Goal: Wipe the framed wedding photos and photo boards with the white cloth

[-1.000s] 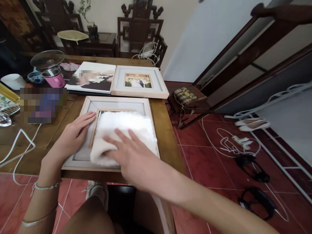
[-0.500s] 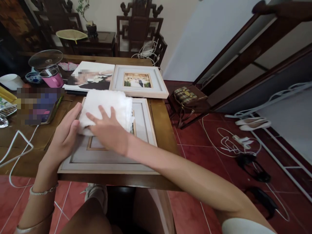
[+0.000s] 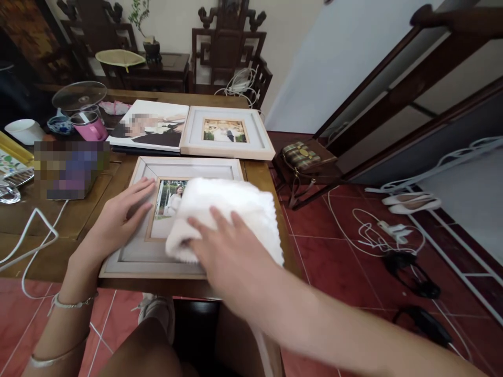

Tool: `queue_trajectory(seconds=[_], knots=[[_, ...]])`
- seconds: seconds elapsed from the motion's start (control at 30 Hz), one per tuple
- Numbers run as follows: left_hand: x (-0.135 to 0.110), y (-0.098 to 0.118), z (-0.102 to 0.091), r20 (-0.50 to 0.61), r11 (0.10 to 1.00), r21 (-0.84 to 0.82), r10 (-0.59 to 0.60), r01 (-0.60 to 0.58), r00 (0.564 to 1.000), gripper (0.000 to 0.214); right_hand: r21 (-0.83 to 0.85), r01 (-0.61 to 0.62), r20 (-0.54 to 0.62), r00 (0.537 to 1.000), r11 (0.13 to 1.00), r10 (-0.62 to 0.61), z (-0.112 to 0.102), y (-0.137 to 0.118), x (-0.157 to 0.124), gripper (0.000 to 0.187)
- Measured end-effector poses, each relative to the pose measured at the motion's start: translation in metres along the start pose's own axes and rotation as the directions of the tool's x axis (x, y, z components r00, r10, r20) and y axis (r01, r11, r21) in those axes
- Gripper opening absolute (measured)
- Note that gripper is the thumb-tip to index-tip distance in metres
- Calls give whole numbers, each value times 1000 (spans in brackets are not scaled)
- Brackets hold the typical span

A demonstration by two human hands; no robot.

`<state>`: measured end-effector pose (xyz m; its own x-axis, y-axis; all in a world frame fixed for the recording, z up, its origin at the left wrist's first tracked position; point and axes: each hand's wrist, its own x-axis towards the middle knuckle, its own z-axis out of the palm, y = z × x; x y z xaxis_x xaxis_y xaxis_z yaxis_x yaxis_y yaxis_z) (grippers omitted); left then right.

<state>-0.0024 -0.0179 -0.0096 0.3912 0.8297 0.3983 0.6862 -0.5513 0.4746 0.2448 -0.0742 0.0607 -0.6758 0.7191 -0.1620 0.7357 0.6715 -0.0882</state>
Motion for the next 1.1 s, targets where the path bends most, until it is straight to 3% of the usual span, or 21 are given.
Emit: queue_trajectory(seconds=[0.13, 0.2, 0.3, 0.37, 0.5, 0.7, 0.9, 0.97, 1.1], knots=[[1, -3, 2, 42, 1000, -11, 9, -8, 999, 42, -66, -185, -130, 976, 981, 175, -21, 26, 32, 61], [2, -4, 3, 47, 1000, 1, 22, -22, 999, 41, -61, -206, -230, 955, 977, 187, -29, 32, 53, 65], [3, -2, 2, 42, 999, 35, 18, -19, 999, 38, -62, -46, -328, 945, 997, 23, -28, 31, 84, 71], [4, 0, 1, 49, 998, 67, -18, 14, 999, 35, -32, 88, -315, 945, 996, -94, -19, 28, 101, 74], [5, 3, -1, 65, 994, 96, -50, 44, 997, 34, 62, 121, -228, 968, 991, -104, 1, 28, 116, 76], [4, -3, 1, 41, 998, 66, 8, -10, 999, 42, -37, -91, -183, 980, 995, 83, -3, 55, 78, 69], [4, -2, 1, 83, 992, 123, -16, 6, 996, 45, -225, -341, -122, 939, 913, 321, -13, 86, 25, 62], [4, 2, 0, 101, 990, 138, -49, 35, 994, 46, -257, -320, -138, 946, 912, 293, -6, 85, 14, 61], [4, 5, 0, 108, 990, 138, -54, 38, 993, 48, -245, -156, -245, 965, 957, 95, 11, 62, -14, 60]])
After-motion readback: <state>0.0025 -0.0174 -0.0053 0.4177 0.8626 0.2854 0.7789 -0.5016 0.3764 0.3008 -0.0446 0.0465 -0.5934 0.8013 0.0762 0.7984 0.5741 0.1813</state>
